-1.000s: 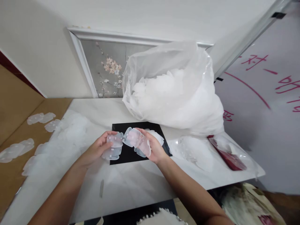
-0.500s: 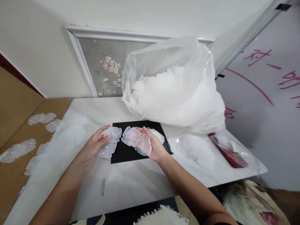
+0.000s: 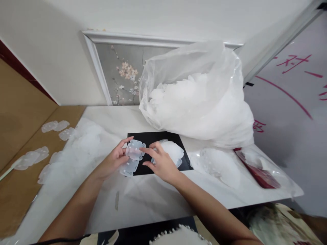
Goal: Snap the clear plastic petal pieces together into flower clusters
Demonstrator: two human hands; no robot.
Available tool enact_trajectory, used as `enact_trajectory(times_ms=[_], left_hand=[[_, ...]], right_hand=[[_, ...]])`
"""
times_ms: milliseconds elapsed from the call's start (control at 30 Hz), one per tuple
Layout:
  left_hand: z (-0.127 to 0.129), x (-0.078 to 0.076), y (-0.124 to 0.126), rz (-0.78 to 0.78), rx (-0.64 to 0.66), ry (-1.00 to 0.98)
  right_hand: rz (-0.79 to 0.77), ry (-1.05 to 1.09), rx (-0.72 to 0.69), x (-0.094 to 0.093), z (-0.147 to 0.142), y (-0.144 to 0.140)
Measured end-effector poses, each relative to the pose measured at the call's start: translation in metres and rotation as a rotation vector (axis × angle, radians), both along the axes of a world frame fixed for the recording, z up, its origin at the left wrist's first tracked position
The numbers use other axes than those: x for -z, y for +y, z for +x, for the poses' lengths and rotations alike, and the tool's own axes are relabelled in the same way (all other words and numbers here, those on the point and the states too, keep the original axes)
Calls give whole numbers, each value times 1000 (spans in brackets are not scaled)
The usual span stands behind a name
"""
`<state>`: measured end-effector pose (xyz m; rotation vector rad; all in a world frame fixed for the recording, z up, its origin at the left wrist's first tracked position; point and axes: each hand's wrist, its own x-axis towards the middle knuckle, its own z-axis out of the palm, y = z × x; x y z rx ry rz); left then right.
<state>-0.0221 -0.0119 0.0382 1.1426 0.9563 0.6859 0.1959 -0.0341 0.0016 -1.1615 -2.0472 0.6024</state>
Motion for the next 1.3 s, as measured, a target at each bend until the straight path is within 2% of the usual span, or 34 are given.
enact_trajectory(times_ms=[67, 167, 233, 300, 367, 467, 567, 667, 867, 1300], left_hand=[[0, 1, -1, 11, 34, -1], [1, 1, -2, 29, 82, 24], [0, 2, -3, 45, 118, 34], [-1, 4, -3, 66, 153, 44], [-4, 7, -1, 92, 161, 78], [-9, 12, 4, 115, 83, 138], [-13, 12, 9, 123, -35, 144], [-14, 11, 12, 121, -127, 116], [-9, 7, 15, 107, -255, 90], [-6, 0, 14, 52, -325, -49]], right_hand=[[34, -102, -19, 4, -2, 0], [72, -146, -2, 6, -2, 0], [77, -92, -23, 6, -2, 0], [29, 63, -40, 4, -3, -1], [-111, 298, 13, 2, -5, -1], [-448, 705, 123, -1, -8, 3], [-784, 1062, 81, -4, -6, 7], [-955, 1251, 16, -8, -2, 11], [-1058, 1413, -46, -9, 4, 14], [-1051, 1385, -124, -13, 6, 11]])
